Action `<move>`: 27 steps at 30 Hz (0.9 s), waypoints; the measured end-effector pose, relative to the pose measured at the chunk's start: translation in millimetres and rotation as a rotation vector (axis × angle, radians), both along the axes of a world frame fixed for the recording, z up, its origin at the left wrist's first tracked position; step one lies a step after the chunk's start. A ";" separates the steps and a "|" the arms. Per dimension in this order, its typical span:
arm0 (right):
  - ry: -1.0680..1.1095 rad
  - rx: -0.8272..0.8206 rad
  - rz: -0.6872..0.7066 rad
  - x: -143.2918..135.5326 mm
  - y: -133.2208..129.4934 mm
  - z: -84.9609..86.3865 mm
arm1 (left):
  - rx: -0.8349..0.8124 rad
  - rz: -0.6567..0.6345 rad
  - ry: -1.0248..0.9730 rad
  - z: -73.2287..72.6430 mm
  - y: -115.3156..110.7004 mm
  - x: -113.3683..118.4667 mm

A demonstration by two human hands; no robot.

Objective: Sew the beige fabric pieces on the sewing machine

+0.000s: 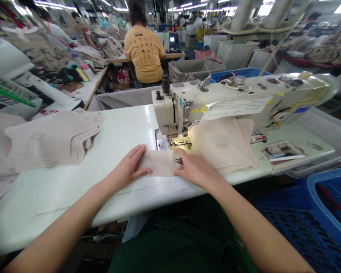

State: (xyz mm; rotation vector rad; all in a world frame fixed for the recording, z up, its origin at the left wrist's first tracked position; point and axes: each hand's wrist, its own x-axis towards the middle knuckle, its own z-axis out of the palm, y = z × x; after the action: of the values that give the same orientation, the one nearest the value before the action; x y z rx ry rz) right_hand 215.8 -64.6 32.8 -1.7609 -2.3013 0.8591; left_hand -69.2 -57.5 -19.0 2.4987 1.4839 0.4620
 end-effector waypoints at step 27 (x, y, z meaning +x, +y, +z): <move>0.194 0.498 0.322 3.3 -17.2 -47.2 | 0.191 -0.248 0.102 4.4 -1.6 77.2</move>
State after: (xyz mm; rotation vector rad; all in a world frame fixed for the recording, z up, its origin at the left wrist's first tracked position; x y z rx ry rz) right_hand 219.1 -81.9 -14.4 -1.0788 -2.4239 0.4103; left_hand 8.1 -59.2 -14.6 2.8473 1.1880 0.4575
